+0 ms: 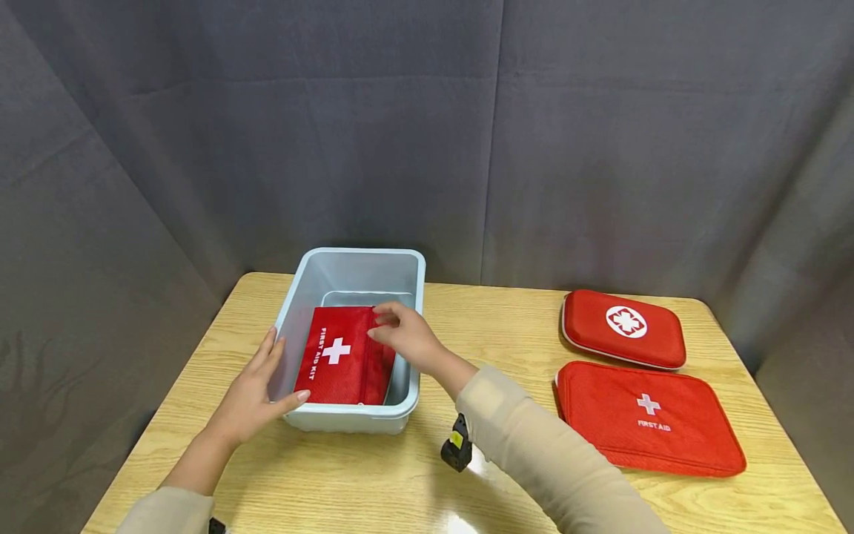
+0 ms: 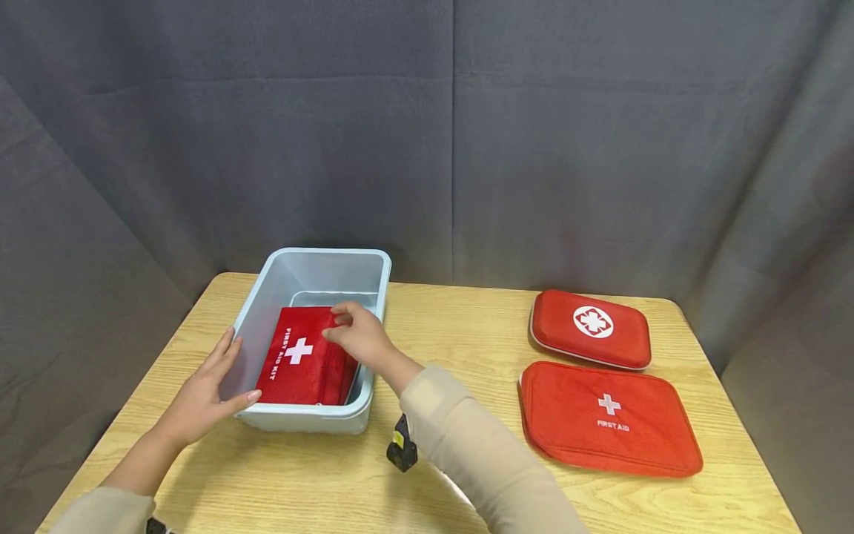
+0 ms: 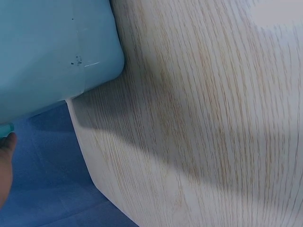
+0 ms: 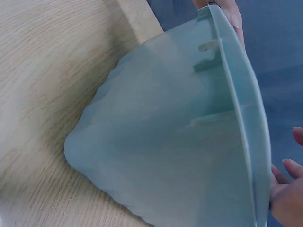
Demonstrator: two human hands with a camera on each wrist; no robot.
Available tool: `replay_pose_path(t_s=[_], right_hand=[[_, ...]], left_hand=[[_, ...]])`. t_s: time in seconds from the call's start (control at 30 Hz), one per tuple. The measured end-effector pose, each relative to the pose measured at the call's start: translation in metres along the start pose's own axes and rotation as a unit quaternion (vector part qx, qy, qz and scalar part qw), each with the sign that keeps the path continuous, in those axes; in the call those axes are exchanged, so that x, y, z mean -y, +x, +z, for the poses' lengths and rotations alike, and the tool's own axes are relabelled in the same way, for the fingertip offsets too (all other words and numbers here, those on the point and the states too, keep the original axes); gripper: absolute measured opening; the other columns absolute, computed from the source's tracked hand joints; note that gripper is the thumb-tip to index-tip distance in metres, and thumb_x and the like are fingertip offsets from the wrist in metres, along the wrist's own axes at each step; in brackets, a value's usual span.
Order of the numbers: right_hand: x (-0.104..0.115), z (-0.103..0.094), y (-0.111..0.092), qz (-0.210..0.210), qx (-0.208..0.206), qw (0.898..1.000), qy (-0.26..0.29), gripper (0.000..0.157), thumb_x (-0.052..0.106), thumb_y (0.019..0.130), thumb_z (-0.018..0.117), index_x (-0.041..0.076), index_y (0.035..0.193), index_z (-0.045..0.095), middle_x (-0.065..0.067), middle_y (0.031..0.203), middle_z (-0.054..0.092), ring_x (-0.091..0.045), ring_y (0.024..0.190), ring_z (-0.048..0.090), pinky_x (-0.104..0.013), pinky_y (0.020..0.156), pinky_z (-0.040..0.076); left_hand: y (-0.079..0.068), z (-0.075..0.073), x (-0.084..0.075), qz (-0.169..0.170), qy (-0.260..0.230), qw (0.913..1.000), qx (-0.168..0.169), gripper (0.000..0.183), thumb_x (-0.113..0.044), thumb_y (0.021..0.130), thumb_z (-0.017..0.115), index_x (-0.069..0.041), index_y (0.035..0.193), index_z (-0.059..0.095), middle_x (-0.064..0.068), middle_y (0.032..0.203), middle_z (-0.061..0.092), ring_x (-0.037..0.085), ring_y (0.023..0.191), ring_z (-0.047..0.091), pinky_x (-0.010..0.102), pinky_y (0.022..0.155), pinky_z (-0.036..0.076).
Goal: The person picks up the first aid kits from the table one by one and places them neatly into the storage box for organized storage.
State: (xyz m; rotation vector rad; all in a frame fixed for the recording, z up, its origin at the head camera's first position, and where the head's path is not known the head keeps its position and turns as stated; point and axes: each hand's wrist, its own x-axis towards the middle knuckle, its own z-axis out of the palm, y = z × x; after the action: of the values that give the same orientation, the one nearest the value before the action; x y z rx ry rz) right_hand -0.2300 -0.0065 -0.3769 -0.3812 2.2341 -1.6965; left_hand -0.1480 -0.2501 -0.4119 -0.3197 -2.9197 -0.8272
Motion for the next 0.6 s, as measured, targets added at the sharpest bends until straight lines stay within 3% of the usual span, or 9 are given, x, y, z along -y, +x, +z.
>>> replay_pose_path(t_s=[0.3,0.6], right_hand=[[-0.013,-0.011,-0.001,-0.070,-0.083,0.990,0.086,0.026,-0.002,0.081,0.051,-0.010,0.106,0.051,-0.022,0.099,0.053,-0.028,0.088,0.053,-0.029,0.074,0.046],[-0.020,-0.025,-0.009,-0.113,-0.119,0.986,0.031,0.021,-0.002,0.081,0.052,-0.008,0.101,0.056,-0.016,0.097,0.058,-0.025,0.090,0.054,-0.029,0.079,0.044]], left_hand=[[0.000,0.000,-0.001,0.000,-0.004,1.0000,-0.002,0.087,-0.041,0.073,0.063,0.003,0.135,0.020,0.014,0.142,0.010,0.038,0.122,0.021,0.053,0.078,0.040],[0.000,0.001,0.000,0.002,-0.006,1.0000,-0.005,0.088,-0.041,0.072,0.064,0.003,0.135,0.020,0.015,0.142,0.010,0.039,0.122,0.022,0.051,0.076,0.042]])
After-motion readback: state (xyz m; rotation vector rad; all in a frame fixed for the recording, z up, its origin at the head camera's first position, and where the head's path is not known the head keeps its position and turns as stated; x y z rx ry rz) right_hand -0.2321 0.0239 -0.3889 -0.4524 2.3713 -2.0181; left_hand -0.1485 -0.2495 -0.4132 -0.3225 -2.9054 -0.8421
